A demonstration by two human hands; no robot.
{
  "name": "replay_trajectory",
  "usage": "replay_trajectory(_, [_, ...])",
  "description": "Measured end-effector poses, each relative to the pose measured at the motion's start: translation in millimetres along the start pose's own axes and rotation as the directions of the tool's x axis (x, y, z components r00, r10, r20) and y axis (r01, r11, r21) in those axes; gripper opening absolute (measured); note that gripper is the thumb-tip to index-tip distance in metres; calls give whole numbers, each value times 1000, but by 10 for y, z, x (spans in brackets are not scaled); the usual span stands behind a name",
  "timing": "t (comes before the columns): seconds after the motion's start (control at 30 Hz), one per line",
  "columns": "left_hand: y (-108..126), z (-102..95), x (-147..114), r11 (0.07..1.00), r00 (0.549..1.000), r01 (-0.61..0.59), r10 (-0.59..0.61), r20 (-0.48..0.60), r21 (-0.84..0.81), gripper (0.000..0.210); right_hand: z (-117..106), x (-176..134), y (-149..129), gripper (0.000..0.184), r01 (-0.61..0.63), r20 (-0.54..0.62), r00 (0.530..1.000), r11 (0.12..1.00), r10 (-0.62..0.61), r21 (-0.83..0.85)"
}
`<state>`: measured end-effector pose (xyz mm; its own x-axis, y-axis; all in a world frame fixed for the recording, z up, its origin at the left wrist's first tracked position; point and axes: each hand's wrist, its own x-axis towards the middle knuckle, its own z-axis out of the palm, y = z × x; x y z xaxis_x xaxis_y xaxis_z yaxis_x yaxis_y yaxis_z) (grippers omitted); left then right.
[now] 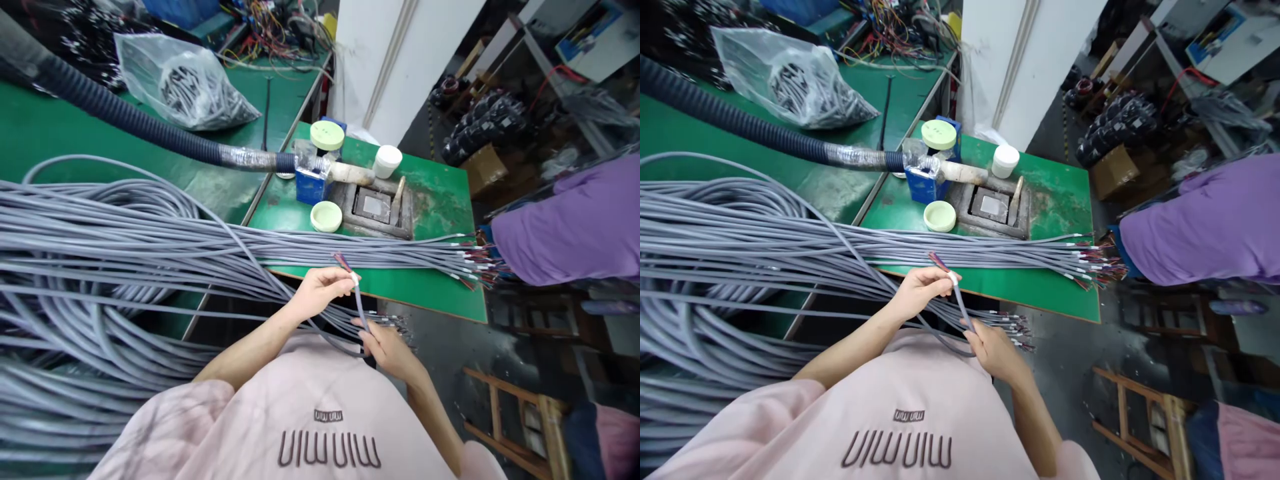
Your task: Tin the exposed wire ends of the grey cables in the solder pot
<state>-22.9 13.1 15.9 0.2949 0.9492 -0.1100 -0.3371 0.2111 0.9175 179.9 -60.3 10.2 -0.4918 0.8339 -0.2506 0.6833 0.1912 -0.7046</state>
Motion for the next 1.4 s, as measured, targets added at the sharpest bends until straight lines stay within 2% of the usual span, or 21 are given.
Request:
replay_trajectory(0.13, [7, 10, 12, 999, 998, -17, 15, -60, -34, 30, -57, 18, -62, 34, 39, 126, 991, 999, -40, 7])
replay_trajectory(0.2, [12, 49, 12, 999, 999, 3, -5, -50, -54, 33, -77, 67, -102, 31, 77, 133, 988, 996, -82, 42])
replay_trajectory(0.23, [11, 78, 10, 997, 999, 25, -27, -28, -68, 34, -84, 101, -123, 30, 93, 97, 990, 993, -100, 74])
replay_trajectory(0.3, [-2, 148, 5, 991, 995, 89, -84, 50, -101, 36, -92, 178, -166, 26, 106, -47, 994, 981, -99, 162])
replay_trajectory(0.4, [-37, 237, 2, 983, 985, 127, -109, 136, -130, 36, -92, 286, -224, 29, 106, -245, 969, 951, -34, 290])
replay_trajectory(0.47, [-55, 260, 2, 989, 994, 76, -65, 85, -126, 32, -88, 332, -250, 32, 97, -280, 960, 932, 5, 348])
replay_trajectory(0.53, [-62, 252, -2, 995, 999, -20, 16, -47, -99, 28, -81, 353, -261, 32, 74, -278, 960, 919, 40, 388])
replay_trajectory(0.63, [-66, 216, -22, 986, 960, -167, 160, -228, -10, 23, -67, 359, -264, 33, 47, -289, 953, 902, 87, 428])
replay_trajectory(0.77, [-80, 197, -37, 960, 918, -263, 280, -282, 97, 14, -54, 368, -274, 32, 43, -304, 946, 891, 109, 452])
replay_trajectory(0.9, [-76, 220, -11, 966, 909, -237, 260, -325, 107, 18, -46, 387, -288, 31, 50, -308, 946, 892, 103, 450])
replay_trajectory(1.07, [-55, 232, 21, 982, 909, -184, 187, -372, 43, 21, -32, 406, -286, 30, 51, -302, 948, 893, 97, 448])
replay_trajectory(1.4, [-24, 207, 73, 987, 928, -157, 134, -347, -40, 17, -39, 458, -326, 30, 51, -286, 955, 904, 80, 425])
